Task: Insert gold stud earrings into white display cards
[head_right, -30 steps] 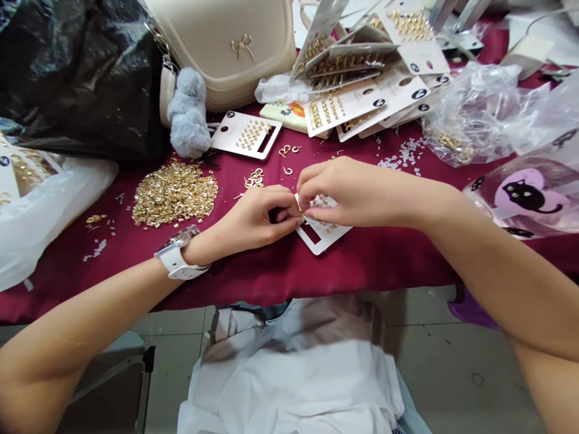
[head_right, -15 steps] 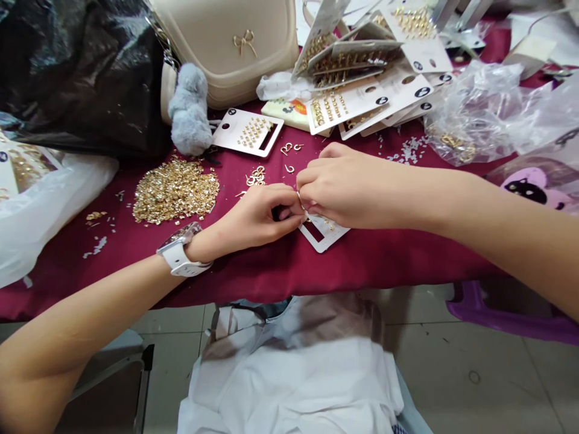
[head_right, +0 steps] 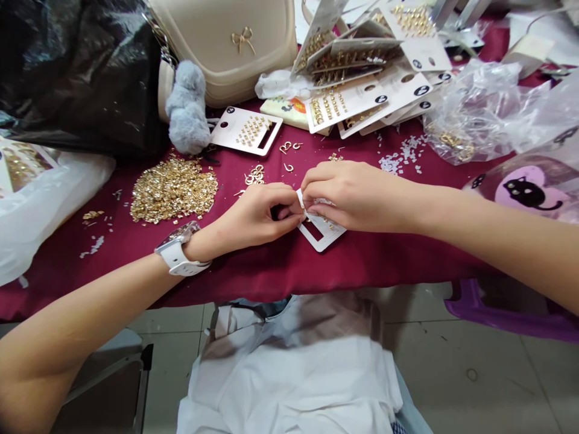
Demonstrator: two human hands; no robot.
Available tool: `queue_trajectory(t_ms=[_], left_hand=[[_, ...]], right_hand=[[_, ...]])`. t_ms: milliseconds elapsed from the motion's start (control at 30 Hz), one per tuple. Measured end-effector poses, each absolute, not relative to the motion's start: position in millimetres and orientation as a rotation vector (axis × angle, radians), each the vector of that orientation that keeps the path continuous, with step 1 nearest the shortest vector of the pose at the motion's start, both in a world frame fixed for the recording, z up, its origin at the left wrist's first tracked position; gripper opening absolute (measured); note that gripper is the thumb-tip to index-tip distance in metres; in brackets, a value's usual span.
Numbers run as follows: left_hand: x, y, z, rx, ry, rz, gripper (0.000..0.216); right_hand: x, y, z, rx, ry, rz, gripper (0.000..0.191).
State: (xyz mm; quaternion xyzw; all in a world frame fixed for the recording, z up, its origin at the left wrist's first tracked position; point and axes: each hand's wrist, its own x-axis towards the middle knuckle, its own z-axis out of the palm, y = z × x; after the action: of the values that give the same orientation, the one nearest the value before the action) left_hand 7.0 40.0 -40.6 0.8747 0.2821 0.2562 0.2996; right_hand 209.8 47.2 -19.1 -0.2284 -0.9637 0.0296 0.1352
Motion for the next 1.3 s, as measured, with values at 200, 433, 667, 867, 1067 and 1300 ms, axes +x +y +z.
queue_trajectory(t_ms=[200,433,667,867,1067,1300], left_hand=[[7,40,-40,2.328,0.753,0.679,0.019],[7,40,-40,2.294,0.737,0.682,0.019],[7,40,-41,2.301,0.736,0.685,0.02],[7,40,-42,2.299,0.738,0.693,0.023],[7,40,-41,2.312,0.749,0.679,0.018],[5,41,-39,2.347,0.776,0.647,0.019]], right_hand=[[209,48,-18,-0.701,-2.828,0.162,0.027],[206,53,-10,-0.717,-2.882,0.25,0.022],[200,57,-7,-0.798,-2.951,0.328,0.016],[192,61,-3,-0.898,-2.982,0.406,0.019],[191,56,3,-0.927,-2.984,0.388,0.019],[196,49,-5,-0.927,-2.907,0.221,0.019]])
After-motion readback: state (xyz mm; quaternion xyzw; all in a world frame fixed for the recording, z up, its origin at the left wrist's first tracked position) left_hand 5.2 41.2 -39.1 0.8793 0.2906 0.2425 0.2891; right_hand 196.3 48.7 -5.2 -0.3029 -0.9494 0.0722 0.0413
